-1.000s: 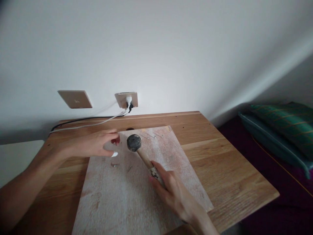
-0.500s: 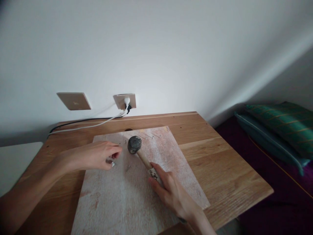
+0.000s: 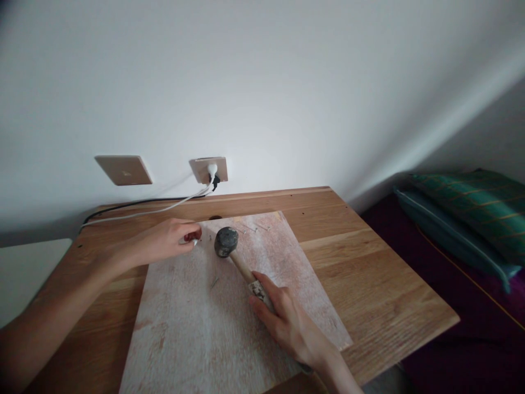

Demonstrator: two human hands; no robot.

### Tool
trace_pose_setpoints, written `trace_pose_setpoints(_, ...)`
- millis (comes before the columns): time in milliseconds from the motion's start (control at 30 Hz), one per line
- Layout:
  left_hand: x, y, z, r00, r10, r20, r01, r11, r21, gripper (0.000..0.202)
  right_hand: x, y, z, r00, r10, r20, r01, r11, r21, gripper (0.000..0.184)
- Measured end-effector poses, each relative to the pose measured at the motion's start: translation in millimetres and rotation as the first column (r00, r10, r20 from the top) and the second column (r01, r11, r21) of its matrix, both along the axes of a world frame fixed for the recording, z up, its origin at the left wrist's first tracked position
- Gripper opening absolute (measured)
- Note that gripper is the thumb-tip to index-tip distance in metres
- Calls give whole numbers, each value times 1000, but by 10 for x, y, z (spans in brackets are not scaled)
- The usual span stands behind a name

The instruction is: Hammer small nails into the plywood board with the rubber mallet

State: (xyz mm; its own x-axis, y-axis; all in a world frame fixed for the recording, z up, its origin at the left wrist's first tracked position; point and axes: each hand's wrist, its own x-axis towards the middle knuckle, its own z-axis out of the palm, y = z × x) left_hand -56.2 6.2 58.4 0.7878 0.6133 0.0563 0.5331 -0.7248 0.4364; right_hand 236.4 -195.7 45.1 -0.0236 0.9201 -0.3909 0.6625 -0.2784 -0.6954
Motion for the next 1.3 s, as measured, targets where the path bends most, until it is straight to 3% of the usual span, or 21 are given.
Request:
trace_pose_setpoints(167,-9,117,-122,997,-44,56,43,999,19,17,-14,14,52,1000,23,-20,-22,999,39,67)
trace_pose_setpoints(333,0,92,-109,996,-48,73,49,999,-15,19,-9,16,33,1000,13,-12,-13,999,33,69)
trace_pose_setpoints(500,10,73,-109,997,-52,55,50,998,32,19,-10,6,19,999,19,-33,-18,999,40,67)
trace_pose_setpoints(733,-7,88,-206,998,-57,33,55,996,70,19,-17,22,41,999,36,-3,-35,999,23,70)
trace_pose_setpoints(1067,21,49,-264,998,2,58,-6,998,70,18,-8,16,11,1000,20,-1,-20,1000,5,69)
trace_pose_setpoints(1300,20,-24,-509,951,130,280,-157,985,74,16,4,-4,-36,998,-12,-64,12,1000,-3,66)
